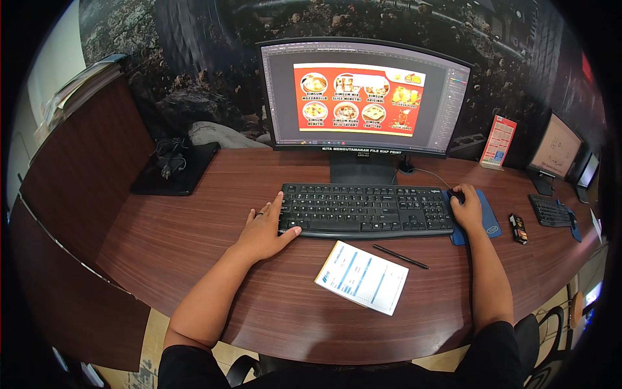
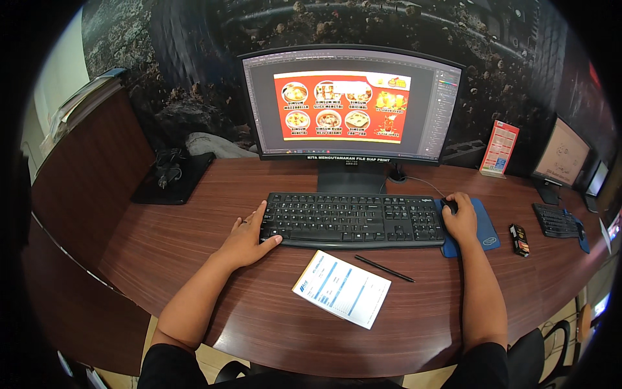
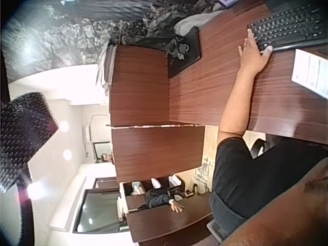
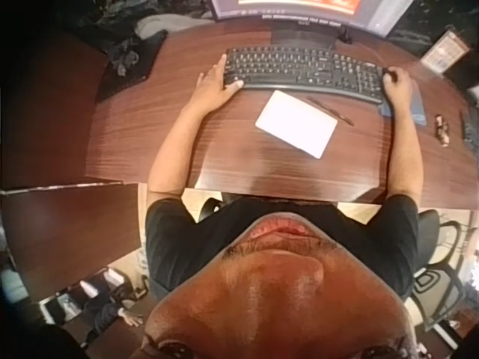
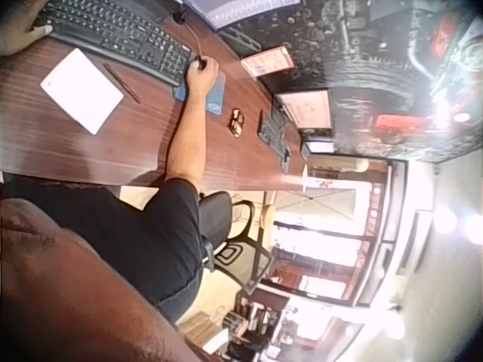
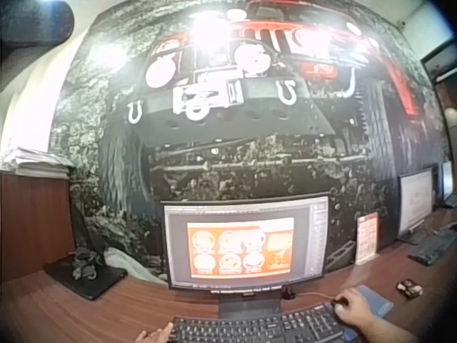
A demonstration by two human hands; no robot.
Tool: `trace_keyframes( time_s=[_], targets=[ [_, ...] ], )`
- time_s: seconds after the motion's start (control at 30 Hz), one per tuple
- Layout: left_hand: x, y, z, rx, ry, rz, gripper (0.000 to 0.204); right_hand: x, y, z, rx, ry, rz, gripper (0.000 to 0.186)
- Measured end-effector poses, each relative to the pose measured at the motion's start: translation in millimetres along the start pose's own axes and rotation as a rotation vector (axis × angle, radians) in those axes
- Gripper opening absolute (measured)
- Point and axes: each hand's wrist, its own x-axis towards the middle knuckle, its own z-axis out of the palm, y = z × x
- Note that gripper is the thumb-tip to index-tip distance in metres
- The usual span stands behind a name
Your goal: The person is working on a graphic design project on a computer and writing on a notepad.
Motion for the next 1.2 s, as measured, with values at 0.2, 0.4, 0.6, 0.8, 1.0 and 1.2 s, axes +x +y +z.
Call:
trace_keyframes(
  time_s=[0.2, 0.4, 0.6, 0.8, 1.0, 1.2],
  targets=[
    [0.5, 2.6, -1.0, -0.011, 0.006, 0.003, 0.1, 0.5, 7.6, 1.5, -0.004, 0.008, -0.011, 0.024],
    [-0.1, 2.5, -0.8, -0.002, 0.003, 0.001, 0.099, -0.6, 2.6, 0.4, 0.008, 0.016, -0.019, 0.025],
    [-0.6, 4.0, -1.8, 0.008, 0.005, 0.0, 0.098, -0.9, -4.5, -1.0, -0.063, 0.005, 0.077, 0.024],
    [0.8, 1.3, -0.1, 0.007, -0.01, 0.005, 0.099, 0.3, 6.2, 2.1, -0.067, 0.056, 0.073, 0.023],
    [-0.4, 3.5, -1.8, 0.011, -0.028, -0.018, 0.098, -0.1, 5.6, 2.0, -0.076, 0.06, 0.052, 0.025],
    [0.4, 2.4, 0.2, 0.008, -0.02, -0.013, 0.096, -1.3, -4.2, -1.9, -0.095, 0.017, 0.09, 0.033]
  ],
)
